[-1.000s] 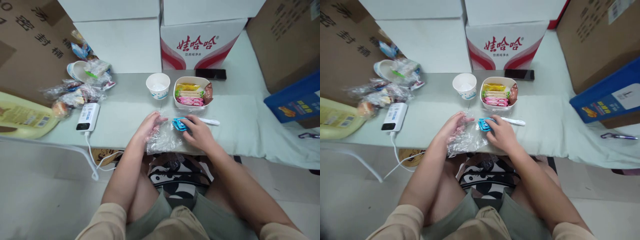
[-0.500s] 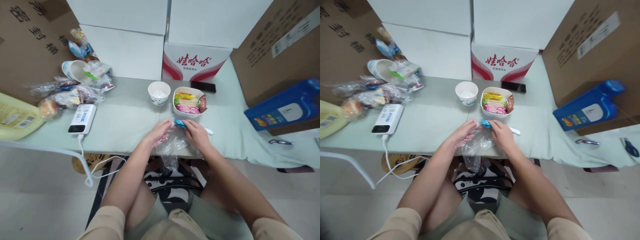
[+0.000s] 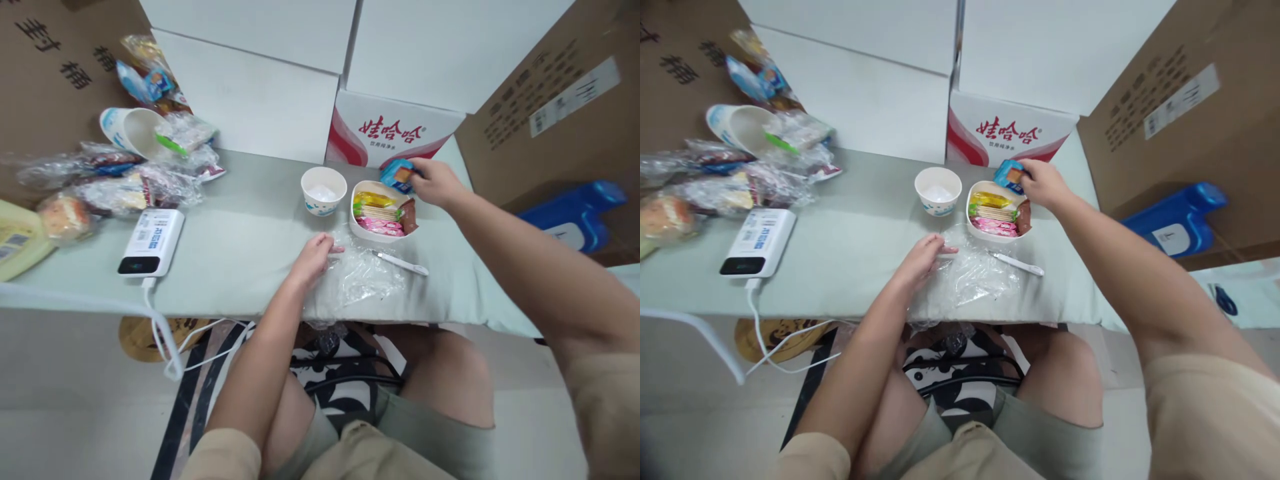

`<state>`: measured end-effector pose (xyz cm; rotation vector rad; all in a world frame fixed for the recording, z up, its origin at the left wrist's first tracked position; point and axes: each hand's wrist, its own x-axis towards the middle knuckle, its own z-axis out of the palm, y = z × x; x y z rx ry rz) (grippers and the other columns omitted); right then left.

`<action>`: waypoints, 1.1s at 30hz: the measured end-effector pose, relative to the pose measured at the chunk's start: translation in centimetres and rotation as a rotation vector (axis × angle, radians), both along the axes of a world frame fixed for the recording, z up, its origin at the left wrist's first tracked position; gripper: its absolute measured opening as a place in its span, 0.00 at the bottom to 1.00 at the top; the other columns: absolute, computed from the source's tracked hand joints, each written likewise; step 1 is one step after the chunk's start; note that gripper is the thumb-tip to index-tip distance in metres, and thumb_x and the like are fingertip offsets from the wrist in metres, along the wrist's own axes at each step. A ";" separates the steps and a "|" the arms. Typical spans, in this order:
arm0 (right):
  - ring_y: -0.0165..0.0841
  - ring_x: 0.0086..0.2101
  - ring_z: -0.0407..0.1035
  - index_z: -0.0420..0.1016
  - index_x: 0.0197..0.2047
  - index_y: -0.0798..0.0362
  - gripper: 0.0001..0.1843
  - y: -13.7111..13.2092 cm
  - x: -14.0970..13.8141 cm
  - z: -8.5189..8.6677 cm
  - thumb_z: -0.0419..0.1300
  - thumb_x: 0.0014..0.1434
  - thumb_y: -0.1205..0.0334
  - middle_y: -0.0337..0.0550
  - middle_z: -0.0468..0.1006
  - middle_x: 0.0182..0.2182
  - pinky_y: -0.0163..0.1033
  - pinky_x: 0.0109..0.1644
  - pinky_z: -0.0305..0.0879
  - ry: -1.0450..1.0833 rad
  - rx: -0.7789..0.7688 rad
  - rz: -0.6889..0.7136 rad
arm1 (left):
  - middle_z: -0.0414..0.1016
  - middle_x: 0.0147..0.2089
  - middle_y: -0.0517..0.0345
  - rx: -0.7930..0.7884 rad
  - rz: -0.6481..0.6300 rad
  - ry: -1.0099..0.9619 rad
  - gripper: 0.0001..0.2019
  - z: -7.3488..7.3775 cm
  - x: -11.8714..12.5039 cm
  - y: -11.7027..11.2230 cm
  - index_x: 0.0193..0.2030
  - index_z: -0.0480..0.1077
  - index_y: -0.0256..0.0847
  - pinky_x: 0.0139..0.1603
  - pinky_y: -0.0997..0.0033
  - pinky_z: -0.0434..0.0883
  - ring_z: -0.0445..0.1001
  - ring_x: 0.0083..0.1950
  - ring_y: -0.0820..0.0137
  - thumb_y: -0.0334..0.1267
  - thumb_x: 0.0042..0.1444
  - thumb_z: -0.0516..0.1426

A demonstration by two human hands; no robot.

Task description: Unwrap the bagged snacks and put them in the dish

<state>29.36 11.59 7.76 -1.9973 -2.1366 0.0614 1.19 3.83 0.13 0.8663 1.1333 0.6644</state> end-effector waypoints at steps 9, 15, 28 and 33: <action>0.45 0.51 0.72 0.72 0.62 0.56 0.26 4.0 -0.8 -2.6 0.51 0.63 0.66 0.57 0.78 0.55 0.45 0.49 0.63 -0.295 -0.273 0.033 | 0.76 0.33 0.61 -0.058 -0.007 0.010 0.10 0.4 0.0 0.6 0.30 0.57 0.41 0.15 0.77 0.41 0.45 0.12 0.86 0.35 0.64 0.50; 0.50 0.53 0.70 0.74 0.60 0.54 0.29 4.2 -0.3 -2.9 0.61 0.54 0.65 0.56 0.74 0.59 0.50 0.53 0.66 -0.279 -0.192 0.052 | 0.76 0.32 0.62 -0.054 -0.001 -0.016 0.10 0.0 0.1 0.6 0.31 0.58 0.41 0.15 0.78 0.41 0.45 0.12 0.86 0.37 0.63 0.53; 0.44 0.50 0.76 0.74 0.55 0.54 0.20 -16.0 -4.4 -6.8 0.56 0.64 0.53 0.53 0.81 0.49 0.49 0.54 0.71 0.120 0.019 0.564 | 0.77 0.31 0.58 0.259 -0.176 0.342 0.20 -1.4 -2.4 1.3 0.49 0.63 0.43 0.33 0.71 0.62 0.70 0.29 0.70 0.49 0.55 0.61; 0.47 0.54 0.75 0.72 0.58 0.52 0.20 -23.0 -3.3 -11.3 0.57 0.64 0.57 0.53 0.80 0.55 0.54 0.57 0.71 0.067 -0.050 0.414 | 0.70 0.31 0.63 0.352 -0.129 0.464 0.25 -2.3 -3.5 1.7 0.55 0.64 0.43 0.30 0.71 0.64 0.69 0.28 0.71 0.41 0.50 0.63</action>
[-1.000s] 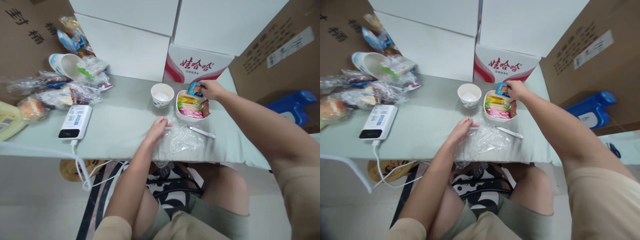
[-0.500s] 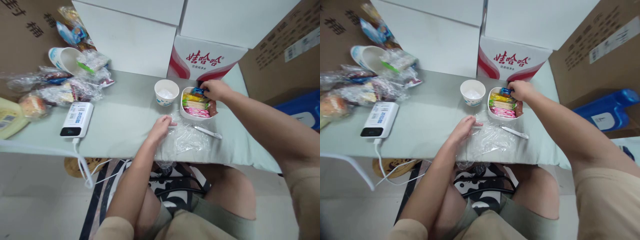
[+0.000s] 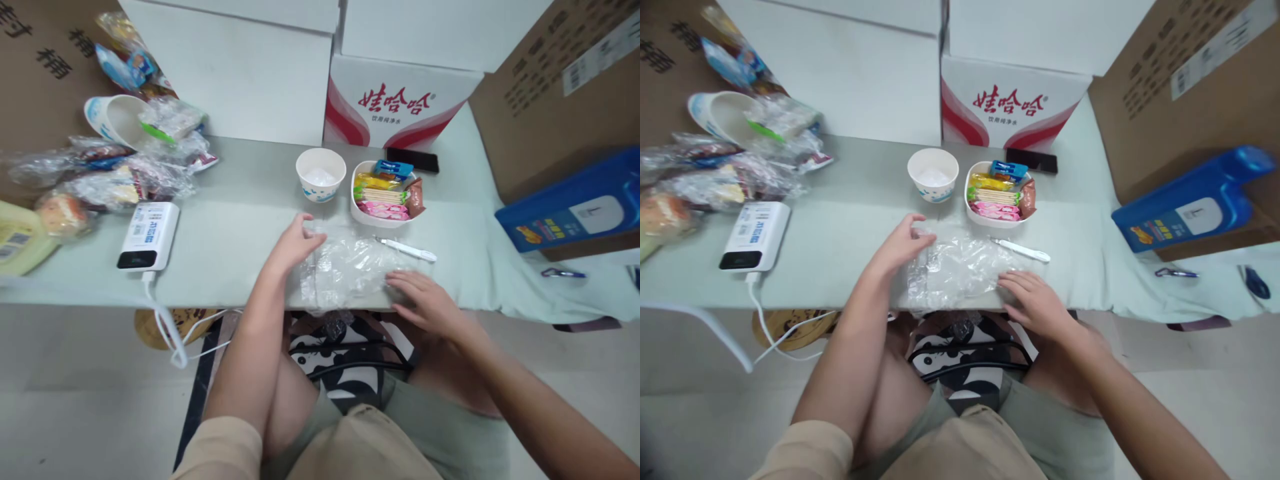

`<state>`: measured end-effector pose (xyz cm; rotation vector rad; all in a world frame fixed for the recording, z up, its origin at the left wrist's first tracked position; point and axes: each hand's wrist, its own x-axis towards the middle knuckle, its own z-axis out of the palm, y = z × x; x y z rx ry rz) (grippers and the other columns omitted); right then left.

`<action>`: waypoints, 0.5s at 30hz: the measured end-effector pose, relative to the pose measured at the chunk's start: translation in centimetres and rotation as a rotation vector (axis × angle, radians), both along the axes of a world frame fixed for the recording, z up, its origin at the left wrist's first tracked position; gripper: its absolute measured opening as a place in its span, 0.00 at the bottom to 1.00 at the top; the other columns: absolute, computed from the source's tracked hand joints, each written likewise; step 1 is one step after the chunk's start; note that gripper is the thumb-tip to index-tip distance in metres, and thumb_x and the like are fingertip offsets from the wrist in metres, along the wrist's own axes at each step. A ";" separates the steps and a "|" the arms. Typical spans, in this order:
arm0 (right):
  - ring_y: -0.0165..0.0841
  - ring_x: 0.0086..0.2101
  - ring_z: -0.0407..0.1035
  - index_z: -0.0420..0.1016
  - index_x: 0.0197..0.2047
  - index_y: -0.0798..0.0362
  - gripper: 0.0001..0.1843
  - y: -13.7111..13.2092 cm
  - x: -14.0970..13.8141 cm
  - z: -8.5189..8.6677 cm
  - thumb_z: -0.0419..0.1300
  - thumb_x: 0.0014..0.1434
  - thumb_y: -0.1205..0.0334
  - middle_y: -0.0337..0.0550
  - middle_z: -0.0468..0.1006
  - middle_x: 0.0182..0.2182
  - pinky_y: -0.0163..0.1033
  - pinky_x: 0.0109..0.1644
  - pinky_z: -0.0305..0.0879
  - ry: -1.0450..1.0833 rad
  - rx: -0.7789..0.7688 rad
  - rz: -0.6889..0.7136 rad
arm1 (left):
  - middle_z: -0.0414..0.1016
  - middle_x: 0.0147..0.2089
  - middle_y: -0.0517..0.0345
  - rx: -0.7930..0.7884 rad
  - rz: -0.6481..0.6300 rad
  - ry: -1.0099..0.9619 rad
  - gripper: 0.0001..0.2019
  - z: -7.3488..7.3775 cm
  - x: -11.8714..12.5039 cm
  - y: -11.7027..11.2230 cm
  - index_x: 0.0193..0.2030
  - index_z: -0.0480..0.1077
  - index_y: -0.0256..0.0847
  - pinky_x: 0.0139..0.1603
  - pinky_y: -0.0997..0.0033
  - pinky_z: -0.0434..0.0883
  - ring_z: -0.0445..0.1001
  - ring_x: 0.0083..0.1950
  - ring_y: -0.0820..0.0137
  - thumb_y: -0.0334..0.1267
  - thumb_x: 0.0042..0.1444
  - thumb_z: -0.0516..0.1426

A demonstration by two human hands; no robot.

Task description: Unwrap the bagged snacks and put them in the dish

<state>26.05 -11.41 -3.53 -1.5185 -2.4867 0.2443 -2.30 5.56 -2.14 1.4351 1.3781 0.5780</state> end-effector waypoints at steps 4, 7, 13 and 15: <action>0.42 0.40 0.80 0.76 0.51 0.51 0.15 -2.2 0.9 -0.5 0.52 0.65 0.65 0.51 0.85 0.42 0.46 0.42 0.75 -0.018 0.065 -0.160 | 0.71 0.32 0.61 0.068 0.097 -0.086 0.13 -0.4 -0.1 0.8 0.44 0.69 0.41 0.24 0.74 0.63 0.67 0.26 0.74 0.37 0.51 0.60; 0.39 0.35 0.79 0.78 0.45 0.48 0.12 -3.5 0.8 0.2 0.53 0.65 0.65 0.46 0.85 0.37 0.42 0.39 0.73 0.021 0.027 -0.154 | 0.72 0.31 0.60 0.125 0.216 -0.057 0.07 -0.6 -0.2 1.6 0.38 0.69 0.40 0.25 0.75 0.63 0.67 0.25 0.74 0.35 0.51 0.57; 0.35 0.31 0.78 0.76 0.48 0.49 0.11 -3.9 0.2 0.4 0.57 0.64 0.60 0.44 0.85 0.35 0.38 0.35 0.72 0.416 -0.090 -0.392 | 0.72 0.31 0.61 0.489 0.083 0.015 0.07 1.2 -1.5 -2.2 0.34 0.67 0.41 0.38 0.70 0.72 0.71 0.32 0.72 0.40 0.53 0.59; 0.35 0.30 0.78 0.74 0.50 0.49 0.14 -3.2 0.2 0.0 0.59 0.62 0.57 0.43 0.84 0.33 0.38 0.33 0.71 0.608 -0.158 -0.487 | 0.78 0.41 0.55 0.489 -0.368 0.085 0.10 1.6 -1.8 -4.6 0.37 0.72 0.41 0.53 0.62 0.73 0.76 0.45 0.65 0.43 0.51 0.62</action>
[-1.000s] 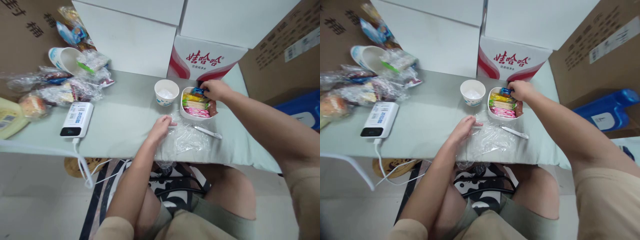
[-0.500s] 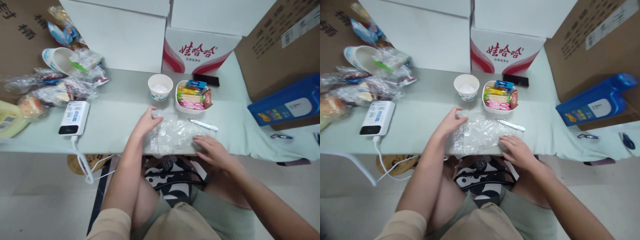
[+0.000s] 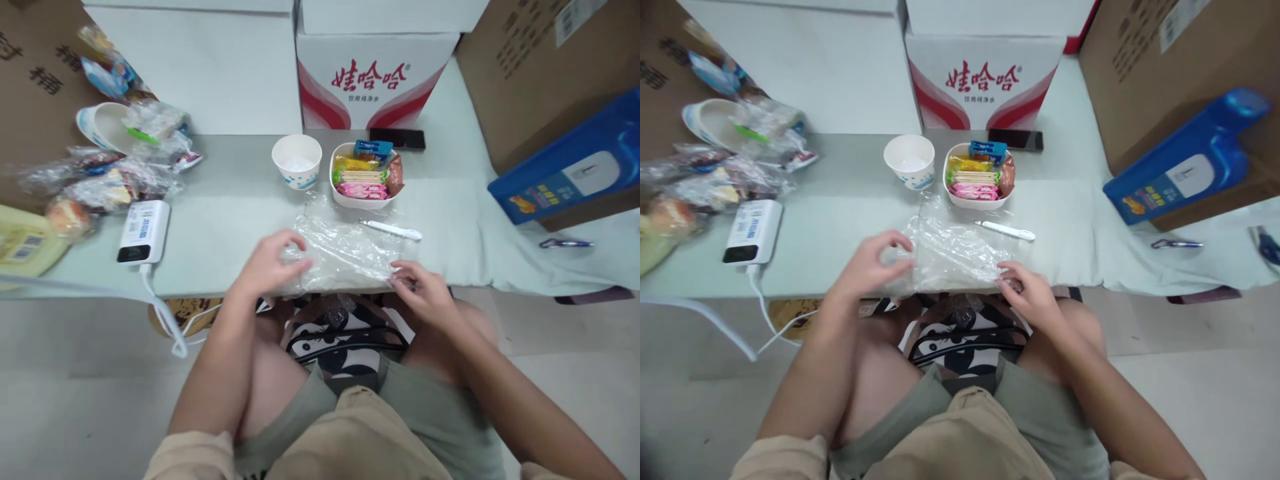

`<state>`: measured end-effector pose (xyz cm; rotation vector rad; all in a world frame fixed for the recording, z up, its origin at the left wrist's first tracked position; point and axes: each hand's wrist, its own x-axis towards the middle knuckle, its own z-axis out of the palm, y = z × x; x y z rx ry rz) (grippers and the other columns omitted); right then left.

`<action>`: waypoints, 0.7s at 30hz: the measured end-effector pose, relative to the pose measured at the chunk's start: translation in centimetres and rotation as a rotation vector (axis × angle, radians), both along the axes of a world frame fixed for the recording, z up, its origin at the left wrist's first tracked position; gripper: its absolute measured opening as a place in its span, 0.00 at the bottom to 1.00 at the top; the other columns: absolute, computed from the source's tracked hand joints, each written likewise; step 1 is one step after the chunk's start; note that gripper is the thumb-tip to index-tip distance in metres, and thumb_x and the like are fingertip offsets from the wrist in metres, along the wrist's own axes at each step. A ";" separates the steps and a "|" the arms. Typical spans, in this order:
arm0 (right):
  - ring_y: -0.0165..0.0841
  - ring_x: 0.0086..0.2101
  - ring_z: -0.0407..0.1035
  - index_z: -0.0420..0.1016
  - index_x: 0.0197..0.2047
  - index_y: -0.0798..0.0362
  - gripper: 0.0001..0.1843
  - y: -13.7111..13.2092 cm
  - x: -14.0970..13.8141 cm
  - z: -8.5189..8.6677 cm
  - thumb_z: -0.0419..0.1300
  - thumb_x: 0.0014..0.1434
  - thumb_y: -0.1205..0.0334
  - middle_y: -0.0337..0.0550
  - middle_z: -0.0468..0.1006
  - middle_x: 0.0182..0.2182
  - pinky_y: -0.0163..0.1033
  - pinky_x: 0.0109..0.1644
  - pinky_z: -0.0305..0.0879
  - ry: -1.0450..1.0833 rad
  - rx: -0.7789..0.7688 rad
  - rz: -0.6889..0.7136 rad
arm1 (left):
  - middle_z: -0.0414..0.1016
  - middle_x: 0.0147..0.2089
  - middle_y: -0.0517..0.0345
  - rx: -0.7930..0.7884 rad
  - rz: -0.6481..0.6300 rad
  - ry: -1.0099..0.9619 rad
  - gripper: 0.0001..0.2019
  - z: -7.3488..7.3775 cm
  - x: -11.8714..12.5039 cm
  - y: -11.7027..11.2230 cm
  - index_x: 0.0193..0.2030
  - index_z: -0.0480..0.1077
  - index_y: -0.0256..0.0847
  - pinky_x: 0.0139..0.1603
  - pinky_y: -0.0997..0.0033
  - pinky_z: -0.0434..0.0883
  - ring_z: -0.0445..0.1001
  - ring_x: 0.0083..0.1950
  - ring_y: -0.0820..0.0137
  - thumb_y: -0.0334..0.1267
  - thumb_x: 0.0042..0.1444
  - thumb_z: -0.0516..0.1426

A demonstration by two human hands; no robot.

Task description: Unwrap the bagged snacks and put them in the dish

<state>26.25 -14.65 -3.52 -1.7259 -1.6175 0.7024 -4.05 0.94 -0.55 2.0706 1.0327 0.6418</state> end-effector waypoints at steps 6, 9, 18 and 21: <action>0.37 0.35 0.76 0.73 0.50 0.48 0.19 1.6 0.4 -1.4 0.64 0.55 0.54 0.41 0.82 0.33 0.43 0.40 0.71 0.308 0.081 -0.256 | 0.75 0.60 0.48 0.020 -0.255 0.231 0.09 -0.9 -0.4 -2.6 0.39 0.78 0.41 0.68 0.47 0.64 0.68 0.67 0.54 0.39 0.58 0.56; 0.37 0.38 0.76 0.74 0.35 0.49 0.08 1.8 0.6 -1.8 0.64 0.55 0.55 0.41 0.81 0.32 0.45 0.47 0.70 0.322 0.093 -0.323 | 0.79 0.54 0.47 -0.041 -0.138 0.059 0.12 -0.5 -1.4 -1.8 0.36 0.76 0.40 0.63 0.52 0.70 0.76 0.59 0.58 0.41 0.63 0.53; 0.29 0.22 0.71 0.64 0.37 0.47 0.11 3.1 0.7 -0.6 0.60 0.59 0.52 0.30 0.72 0.20 0.36 0.30 0.68 0.596 0.125 -0.443 | 0.64 0.71 0.44 -0.065 -0.223 0.225 0.36 0.4 -0.6 -2.4 0.58 0.74 0.46 0.74 0.42 0.55 0.52 0.76 0.47 0.61 0.44 0.68; 0.28 0.20 0.67 0.63 0.41 0.47 0.13 3.4 1.0 -0.8 0.62 0.58 0.52 0.29 0.71 0.20 0.34 0.26 0.65 0.641 0.118 -0.497 | 0.76 0.59 0.46 -0.057 -0.086 0.078 0.21 -0.2 0.4 -2.6 0.41 0.79 0.44 0.69 0.50 0.63 0.68 0.68 0.55 0.58 0.60 0.56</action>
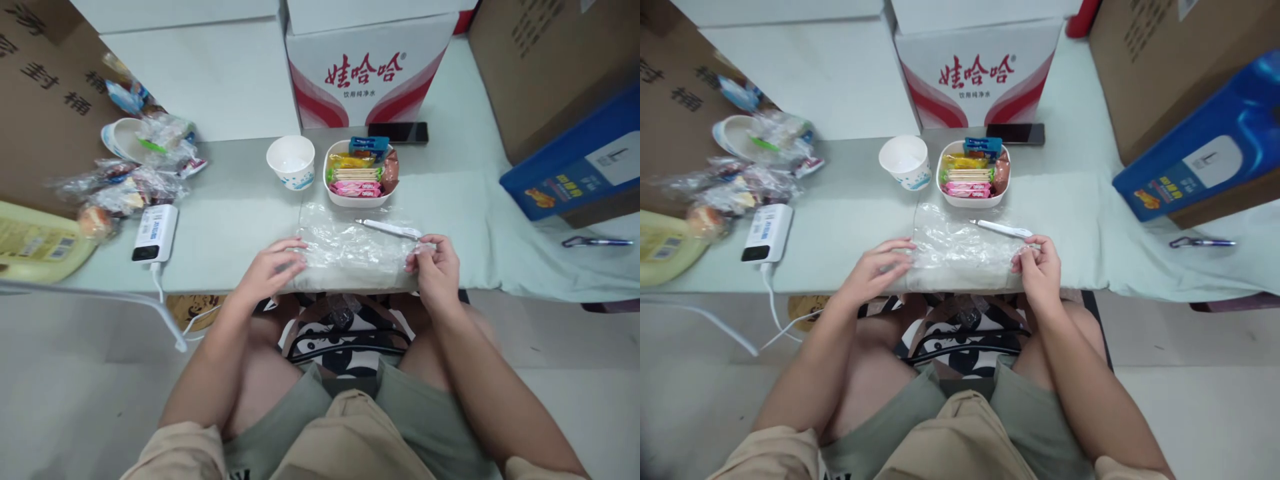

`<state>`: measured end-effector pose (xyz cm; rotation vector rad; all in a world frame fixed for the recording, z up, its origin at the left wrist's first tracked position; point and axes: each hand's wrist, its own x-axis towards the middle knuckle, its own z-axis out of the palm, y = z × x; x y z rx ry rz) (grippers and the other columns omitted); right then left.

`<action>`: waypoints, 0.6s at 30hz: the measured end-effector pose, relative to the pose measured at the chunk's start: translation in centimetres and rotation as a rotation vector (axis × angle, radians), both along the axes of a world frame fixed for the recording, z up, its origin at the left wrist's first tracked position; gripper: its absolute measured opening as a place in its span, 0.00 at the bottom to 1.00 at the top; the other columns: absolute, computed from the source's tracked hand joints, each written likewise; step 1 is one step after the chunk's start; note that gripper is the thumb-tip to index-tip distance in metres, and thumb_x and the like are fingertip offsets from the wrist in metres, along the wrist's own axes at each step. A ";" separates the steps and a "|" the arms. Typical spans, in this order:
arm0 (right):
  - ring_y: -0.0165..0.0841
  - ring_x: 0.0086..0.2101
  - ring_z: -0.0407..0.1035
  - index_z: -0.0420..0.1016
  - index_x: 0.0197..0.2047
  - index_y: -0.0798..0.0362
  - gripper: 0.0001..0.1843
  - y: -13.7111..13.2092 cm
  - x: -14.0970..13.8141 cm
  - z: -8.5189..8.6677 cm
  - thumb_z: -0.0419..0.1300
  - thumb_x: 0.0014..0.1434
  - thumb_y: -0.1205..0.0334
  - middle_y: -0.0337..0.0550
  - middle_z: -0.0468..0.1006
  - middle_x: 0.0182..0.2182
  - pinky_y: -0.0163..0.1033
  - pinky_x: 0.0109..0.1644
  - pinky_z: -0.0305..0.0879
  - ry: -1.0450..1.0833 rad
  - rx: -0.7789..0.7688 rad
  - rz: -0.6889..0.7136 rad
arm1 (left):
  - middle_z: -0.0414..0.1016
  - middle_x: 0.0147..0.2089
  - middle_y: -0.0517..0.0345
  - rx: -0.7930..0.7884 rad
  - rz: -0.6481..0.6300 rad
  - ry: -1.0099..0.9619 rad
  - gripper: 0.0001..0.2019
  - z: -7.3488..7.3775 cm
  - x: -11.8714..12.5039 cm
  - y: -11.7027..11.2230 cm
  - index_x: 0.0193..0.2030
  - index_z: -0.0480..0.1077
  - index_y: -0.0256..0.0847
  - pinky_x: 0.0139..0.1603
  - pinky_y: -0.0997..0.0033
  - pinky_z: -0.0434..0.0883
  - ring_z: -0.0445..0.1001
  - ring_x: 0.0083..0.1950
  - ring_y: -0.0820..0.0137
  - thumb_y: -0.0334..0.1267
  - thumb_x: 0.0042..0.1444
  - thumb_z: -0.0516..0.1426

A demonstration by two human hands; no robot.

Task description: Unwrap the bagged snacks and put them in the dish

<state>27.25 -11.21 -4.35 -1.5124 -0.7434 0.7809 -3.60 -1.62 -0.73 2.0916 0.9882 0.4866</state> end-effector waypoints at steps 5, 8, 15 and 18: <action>0.30 0.26 0.71 0.66 0.43 0.47 0.19 -0.5 0.1 -0.6 0.67 0.52 0.52 0.33 0.74 0.25 0.36 0.32 0.68 0.057 0.060 0.034 | 0.80 0.35 0.48 -0.063 0.360 -0.246 0.29 -1.0 0.7 0.7 0.27 0.73 0.41 0.44 0.64 0.76 0.78 0.38 0.65 0.67 0.57 0.53; 0.30 0.26 0.71 0.68 0.35 0.49 0.15 -1.0 -0.2 -0.6 0.66 0.54 0.50 0.36 0.75 0.24 0.35 0.31 0.67 0.024 0.006 0.106 | 0.71 0.23 0.57 -0.236 0.609 -0.354 0.29 -1.5 0.9 1.3 0.25 0.66 0.41 0.21 0.72 0.64 0.66 0.19 0.74 0.68 0.56 0.53; 0.25 0.13 0.57 0.59 0.36 0.46 0.22 0.3 -1.4 -0.4 0.64 0.56 0.41 0.25 0.67 0.15 0.30 0.17 0.52 0.148 -0.022 0.117 | 0.76 0.30 0.57 -0.392 0.434 -0.378 0.29 -1.4 1.0 1.8 0.36 0.70 0.40 0.29 0.74 0.68 0.72 0.29 0.72 0.66 0.42 0.66; 0.24 0.14 0.57 0.59 0.37 0.47 0.21 0.8 -1.2 -0.5 0.64 0.55 0.43 0.25 0.66 0.16 0.29 0.17 0.51 0.166 -0.005 0.038 | 0.79 0.37 0.54 -0.321 0.331 -0.249 0.25 -1.6 0.8 1.7 0.37 0.73 0.40 0.43 0.70 0.72 0.76 0.40 0.67 0.58 0.41 0.69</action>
